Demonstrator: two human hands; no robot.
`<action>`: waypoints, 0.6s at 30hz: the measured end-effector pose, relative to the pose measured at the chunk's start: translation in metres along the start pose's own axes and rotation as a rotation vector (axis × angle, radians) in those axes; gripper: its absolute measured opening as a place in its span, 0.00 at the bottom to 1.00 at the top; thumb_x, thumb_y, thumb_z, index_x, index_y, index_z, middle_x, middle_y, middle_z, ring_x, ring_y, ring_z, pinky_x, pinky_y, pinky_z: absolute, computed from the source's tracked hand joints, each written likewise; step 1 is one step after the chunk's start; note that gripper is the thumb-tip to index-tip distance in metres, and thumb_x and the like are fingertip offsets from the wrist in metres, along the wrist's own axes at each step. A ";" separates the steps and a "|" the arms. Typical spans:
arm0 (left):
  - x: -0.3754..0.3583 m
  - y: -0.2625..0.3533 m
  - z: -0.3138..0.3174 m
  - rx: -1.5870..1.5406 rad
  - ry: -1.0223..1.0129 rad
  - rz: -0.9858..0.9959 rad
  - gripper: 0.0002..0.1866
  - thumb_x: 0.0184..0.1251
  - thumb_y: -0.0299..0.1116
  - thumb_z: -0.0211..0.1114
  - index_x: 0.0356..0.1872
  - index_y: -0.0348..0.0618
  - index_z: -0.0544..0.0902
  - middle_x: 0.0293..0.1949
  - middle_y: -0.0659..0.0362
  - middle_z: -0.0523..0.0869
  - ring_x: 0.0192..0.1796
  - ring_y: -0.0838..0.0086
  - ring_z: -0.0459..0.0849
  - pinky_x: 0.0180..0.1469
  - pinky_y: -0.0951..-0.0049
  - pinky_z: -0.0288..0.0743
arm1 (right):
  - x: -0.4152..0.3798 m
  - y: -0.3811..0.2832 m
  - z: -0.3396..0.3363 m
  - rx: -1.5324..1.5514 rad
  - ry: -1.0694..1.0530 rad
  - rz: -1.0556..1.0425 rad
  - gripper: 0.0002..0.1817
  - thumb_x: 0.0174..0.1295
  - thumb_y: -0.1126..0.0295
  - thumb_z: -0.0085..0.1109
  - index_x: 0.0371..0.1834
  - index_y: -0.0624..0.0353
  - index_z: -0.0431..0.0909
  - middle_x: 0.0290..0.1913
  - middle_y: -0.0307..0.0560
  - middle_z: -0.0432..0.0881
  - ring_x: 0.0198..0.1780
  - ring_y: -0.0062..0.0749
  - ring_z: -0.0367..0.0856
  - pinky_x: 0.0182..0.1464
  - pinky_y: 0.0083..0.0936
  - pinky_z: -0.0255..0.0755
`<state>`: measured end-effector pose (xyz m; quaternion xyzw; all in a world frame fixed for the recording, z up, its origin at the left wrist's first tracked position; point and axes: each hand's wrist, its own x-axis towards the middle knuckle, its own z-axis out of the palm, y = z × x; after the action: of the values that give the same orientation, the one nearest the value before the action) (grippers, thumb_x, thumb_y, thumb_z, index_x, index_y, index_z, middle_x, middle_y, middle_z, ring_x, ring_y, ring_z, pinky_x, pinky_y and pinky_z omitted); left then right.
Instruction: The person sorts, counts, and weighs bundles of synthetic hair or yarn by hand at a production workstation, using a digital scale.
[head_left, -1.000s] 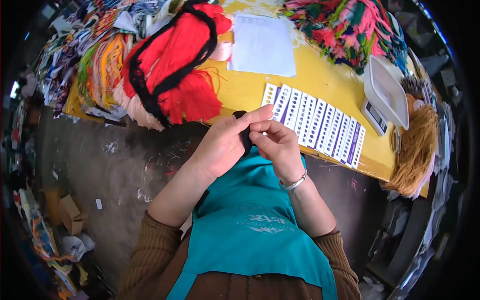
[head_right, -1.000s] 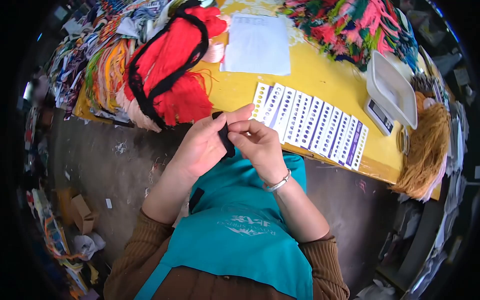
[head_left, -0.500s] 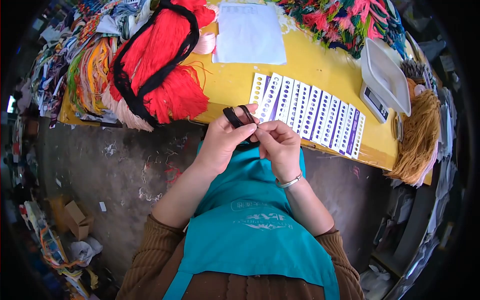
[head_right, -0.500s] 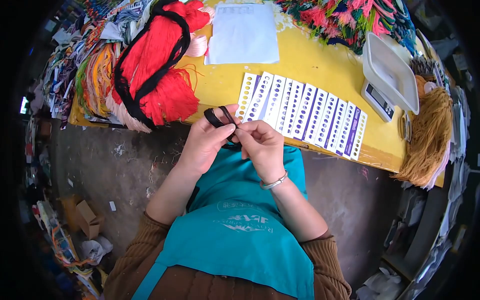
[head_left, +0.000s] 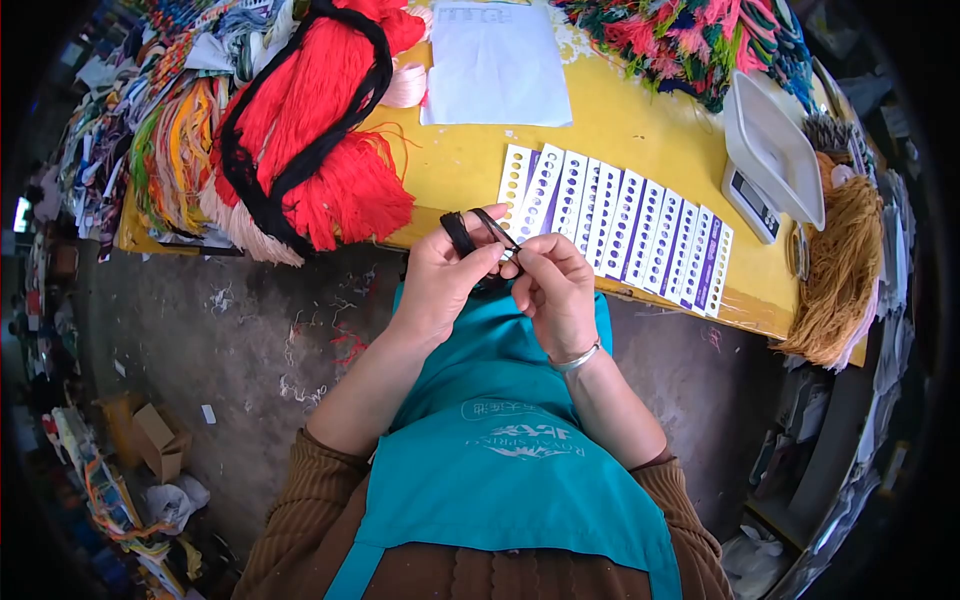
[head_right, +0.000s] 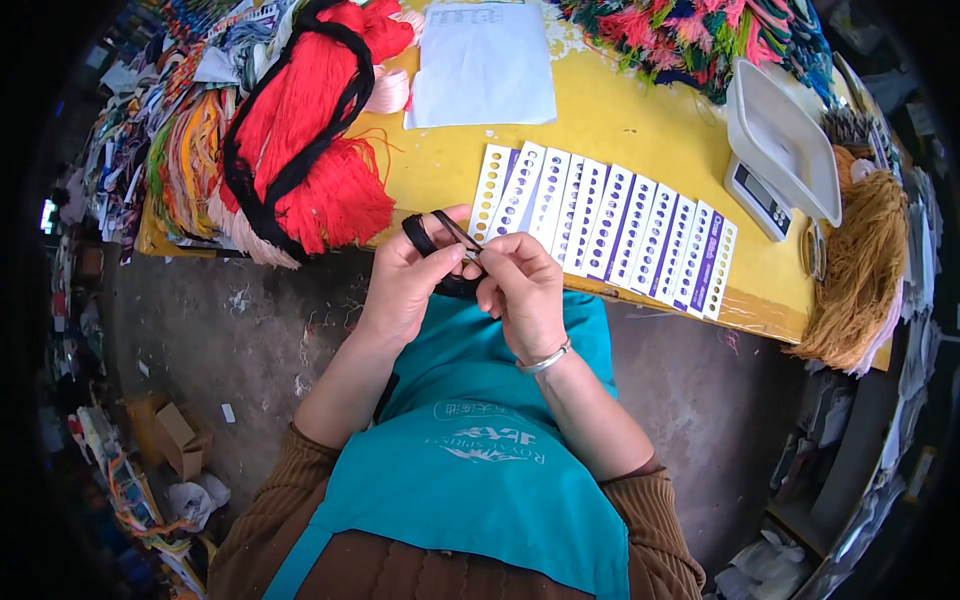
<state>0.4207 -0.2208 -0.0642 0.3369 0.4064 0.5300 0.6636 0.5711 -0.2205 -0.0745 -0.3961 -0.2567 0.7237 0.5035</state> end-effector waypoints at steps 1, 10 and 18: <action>0.000 0.001 0.000 0.009 0.000 -0.002 0.22 0.67 0.19 0.58 0.62 0.32 0.73 0.40 0.60 0.82 0.39 0.83 0.80 0.46 0.80 0.75 | 0.001 0.001 -0.001 -0.021 -0.004 -0.018 0.01 0.66 0.75 0.54 0.36 0.59 0.74 0.29 0.47 0.83 0.17 0.19 0.72 0.17 0.13 0.57; 0.000 0.001 -0.001 0.017 -0.009 0.011 0.23 0.66 0.19 0.59 0.63 0.32 0.72 0.43 0.59 0.83 0.42 0.82 0.80 0.49 0.79 0.75 | 0.000 0.002 0.000 -0.057 0.017 -0.044 0.03 0.66 0.75 0.54 0.37 0.63 0.75 0.29 0.47 0.83 0.17 0.18 0.72 0.17 0.12 0.61; -0.001 0.001 -0.001 0.019 -0.014 0.011 0.23 0.66 0.19 0.59 0.63 0.32 0.72 0.43 0.59 0.83 0.44 0.81 0.80 0.50 0.78 0.74 | -0.001 0.001 0.000 -0.055 0.001 -0.041 0.03 0.66 0.75 0.55 0.37 0.63 0.75 0.30 0.47 0.84 0.18 0.18 0.73 0.18 0.12 0.61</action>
<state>0.4189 -0.2213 -0.0635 0.3491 0.4048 0.5273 0.6604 0.5708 -0.2218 -0.0751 -0.4047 -0.2842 0.7057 0.5074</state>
